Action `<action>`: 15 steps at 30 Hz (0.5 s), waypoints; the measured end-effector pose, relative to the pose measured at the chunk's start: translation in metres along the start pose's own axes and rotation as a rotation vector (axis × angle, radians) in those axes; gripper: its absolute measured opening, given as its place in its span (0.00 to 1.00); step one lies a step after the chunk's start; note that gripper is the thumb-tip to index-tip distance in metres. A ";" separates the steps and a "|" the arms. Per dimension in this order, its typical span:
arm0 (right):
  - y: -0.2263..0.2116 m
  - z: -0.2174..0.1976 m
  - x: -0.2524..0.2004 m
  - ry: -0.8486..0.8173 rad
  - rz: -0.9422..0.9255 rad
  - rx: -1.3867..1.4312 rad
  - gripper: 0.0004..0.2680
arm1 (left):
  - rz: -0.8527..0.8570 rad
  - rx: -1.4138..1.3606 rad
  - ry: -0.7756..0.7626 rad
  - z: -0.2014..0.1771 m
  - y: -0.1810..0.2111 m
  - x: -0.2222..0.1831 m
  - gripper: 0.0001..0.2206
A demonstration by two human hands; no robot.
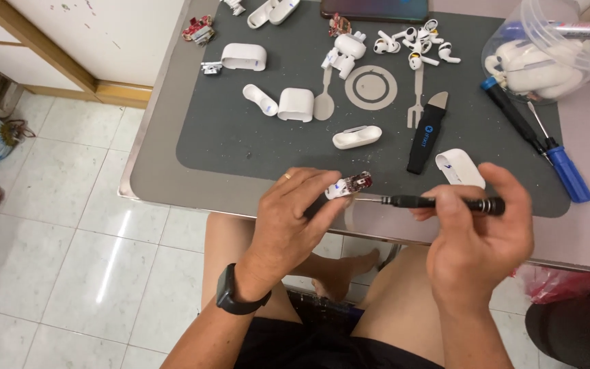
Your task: Assembling the internal components of wireless earbuds, including the circuit board, battery, and plastic housing, using precision tools.
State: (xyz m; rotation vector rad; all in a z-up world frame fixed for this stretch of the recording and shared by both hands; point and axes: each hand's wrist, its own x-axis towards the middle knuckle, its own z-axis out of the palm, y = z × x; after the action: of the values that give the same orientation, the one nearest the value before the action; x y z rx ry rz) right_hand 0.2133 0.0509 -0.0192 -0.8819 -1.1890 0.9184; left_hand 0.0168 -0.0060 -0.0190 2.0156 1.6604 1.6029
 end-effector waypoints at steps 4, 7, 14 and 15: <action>-0.019 0.002 -0.008 -0.055 -0.176 -0.129 0.15 | -0.014 -0.014 -0.034 -0.005 0.005 0.004 0.10; -0.027 -0.001 -0.007 -0.136 -0.366 -0.247 0.18 | -0.024 -0.020 -0.032 -0.007 0.007 0.006 0.07; -0.035 -0.001 -0.008 -0.236 -0.573 -0.444 0.18 | -0.021 -0.005 -0.022 -0.005 0.007 0.005 0.07; -0.036 0.000 -0.007 -0.261 -0.612 -0.464 0.18 | -0.016 0.008 -0.021 -0.005 0.007 0.004 0.07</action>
State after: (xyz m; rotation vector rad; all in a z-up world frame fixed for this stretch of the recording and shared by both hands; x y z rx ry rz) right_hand 0.2167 0.0313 0.0115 -0.6954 -1.8112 0.2597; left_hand 0.0173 -0.0079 -0.0100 2.0105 1.6737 1.5668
